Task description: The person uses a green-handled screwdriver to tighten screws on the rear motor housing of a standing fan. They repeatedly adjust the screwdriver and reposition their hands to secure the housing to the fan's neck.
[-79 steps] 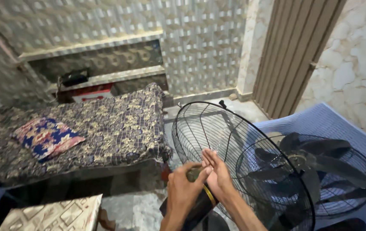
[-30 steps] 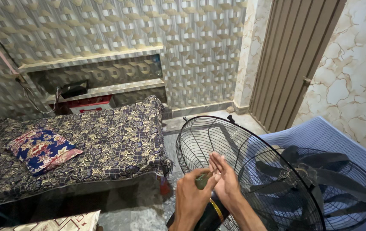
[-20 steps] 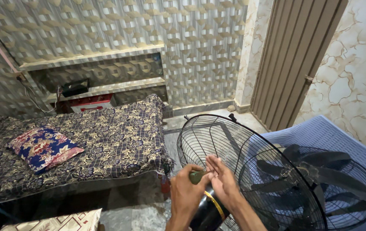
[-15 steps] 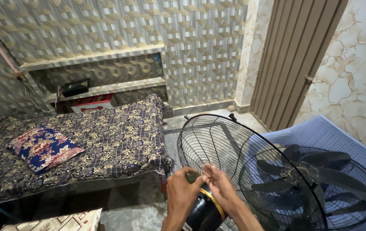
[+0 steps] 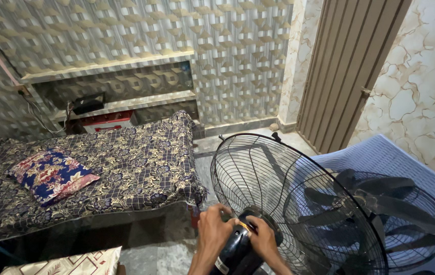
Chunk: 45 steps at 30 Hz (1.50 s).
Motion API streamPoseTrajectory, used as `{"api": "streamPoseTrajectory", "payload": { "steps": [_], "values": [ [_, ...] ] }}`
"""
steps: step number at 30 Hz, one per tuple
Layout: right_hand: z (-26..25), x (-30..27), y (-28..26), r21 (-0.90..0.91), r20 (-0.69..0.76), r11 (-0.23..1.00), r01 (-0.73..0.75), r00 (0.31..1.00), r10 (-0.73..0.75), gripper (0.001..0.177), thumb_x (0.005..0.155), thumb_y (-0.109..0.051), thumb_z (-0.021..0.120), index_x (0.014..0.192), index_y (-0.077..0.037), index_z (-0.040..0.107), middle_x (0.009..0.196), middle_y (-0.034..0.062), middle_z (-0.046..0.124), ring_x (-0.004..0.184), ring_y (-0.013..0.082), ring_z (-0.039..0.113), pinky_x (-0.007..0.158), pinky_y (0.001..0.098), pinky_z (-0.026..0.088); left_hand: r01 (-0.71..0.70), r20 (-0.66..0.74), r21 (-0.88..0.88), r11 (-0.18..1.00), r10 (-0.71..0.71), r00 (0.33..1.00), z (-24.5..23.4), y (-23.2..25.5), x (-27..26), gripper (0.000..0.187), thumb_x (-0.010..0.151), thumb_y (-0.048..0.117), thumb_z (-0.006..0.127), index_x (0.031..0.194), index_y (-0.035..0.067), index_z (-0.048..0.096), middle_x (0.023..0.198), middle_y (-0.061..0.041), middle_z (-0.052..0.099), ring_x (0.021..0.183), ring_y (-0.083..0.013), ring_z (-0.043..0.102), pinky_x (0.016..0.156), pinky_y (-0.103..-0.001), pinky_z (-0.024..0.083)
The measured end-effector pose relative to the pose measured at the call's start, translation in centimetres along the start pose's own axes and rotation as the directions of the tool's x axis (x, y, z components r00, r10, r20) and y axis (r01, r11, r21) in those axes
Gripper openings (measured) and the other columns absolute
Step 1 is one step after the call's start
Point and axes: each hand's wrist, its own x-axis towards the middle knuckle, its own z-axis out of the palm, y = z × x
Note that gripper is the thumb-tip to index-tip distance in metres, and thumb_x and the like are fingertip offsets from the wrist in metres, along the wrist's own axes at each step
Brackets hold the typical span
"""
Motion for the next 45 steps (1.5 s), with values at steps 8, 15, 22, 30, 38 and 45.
{"api": "streamPoseTrajectory", "payload": {
  "steps": [8, 15, 22, 30, 38, 45],
  "values": [
    [0.3, -2.3, 1.1, -0.094, 0.02, 0.946, 0.31, 0.951, -0.31, 0.064, 0.07, -0.009, 0.085, 0.13, -0.009, 0.062, 0.146, 0.0104, 0.055, 0.136, 0.0322, 0.049, 0.112, 0.0461, 0.039, -0.025, 0.046, 0.022, 0.999, 0.024, 0.999, 0.6, -0.4, 0.2, 0.025, 0.072, 0.017, 0.088, 0.091, 0.005, 0.077, 0.095, -0.019, 0.077, 0.094, -0.0346, 0.076, 0.083, -0.043, 0.059],
    [0.9, -2.3, 2.5, -0.094, -0.01, 0.892, 0.443, 0.895, -0.446, 0.065, 0.073, -0.01, 0.084, 0.133, -0.007, 0.059, 0.147, 0.0141, 0.055, 0.138, 0.0357, 0.048, 0.113, 0.0462, 0.04, -0.02, 0.06, 0.007, 1.0, 0.019, 0.998, 0.9, -1.4, 0.6, 0.027, 0.071, 0.019, 0.088, 0.092, 0.007, 0.076, 0.094, -0.018, 0.078, 0.092, -0.0328, 0.078, 0.082, -0.04, 0.061],
    [1.3, -4.3, -0.6, -0.249, -0.13, 0.962, 0.109, 0.981, -0.145, 0.081, 0.072, -0.02, 0.087, 0.142, -0.005, 0.049, 0.155, 0.0214, 0.038, 0.142, 0.0446, 0.035, 0.116, 0.0502, 0.034, -0.008, -0.003, -0.053, 0.999, 0.008, 1.0, 0.9, -2.7, 1.1, 0.031, 0.073, 0.024, 0.087, 0.099, 0.01, 0.079, 0.096, -0.018, 0.079, 0.093, -0.032, 0.078, 0.084, -0.04, 0.061],
    [1.4, -5.7, -5.5, -0.289, -0.161, 0.882, -0.372, 0.927, 0.338, 0.114, 0.067, -0.053, 0.091, 0.156, -0.021, 0.027, 0.167, 0.0169, 0.013, 0.15, 0.0509, 0.017, 0.122, 0.0558, 0.026, -0.062, 0.015, -0.245, 0.968, 0.067, 0.998, 2.0, -3.9, -0.2, 0.033, 0.08, 0.022, 0.08, 0.11, 0.008, 0.076, 0.096, -0.016, 0.08, 0.089, -0.0269, 0.081, 0.08, -0.037, 0.062],
    [3.4, -5.3, -4.4, -0.315, -0.238, 0.893, -0.322, 0.937, 0.254, 0.129, 0.061, -0.06, 0.09, 0.157, -0.016, 0.015, 0.163, 0.0268, 0.003, 0.15, 0.0547, 0.01, 0.121, 0.0656, 0.018, -0.003, 0.093, -0.276, 0.961, 0.03, 0.995, 3.3, -5.5, -0.3, 0.033, 0.08, 0.02, 0.08, 0.111, 0.009, 0.075, 0.092, -0.016, 0.08, 0.081, -0.0299, 0.08, 0.073, -0.038, 0.061],
    [4.2, -5.0, -3.9, -0.289, -0.189, 0.872, -0.395, 0.917, 0.352, 0.136, 0.062, -0.063, 0.091, 0.158, -0.018, 0.006, 0.165, 0.0267, -0.006, 0.148, 0.0625, -0.001, 0.12, 0.0684, 0.018, -0.096, 0.038, -0.298, 0.95, 0.112, 0.993, 4.2, -7.1, 0.2, 0.033, 0.078, 0.02, 0.082, 0.109, 0.009, 0.076, 0.093, -0.016, 0.08, 0.084, -0.0269, 0.081, 0.075, -0.037, 0.062]
  ]
}}
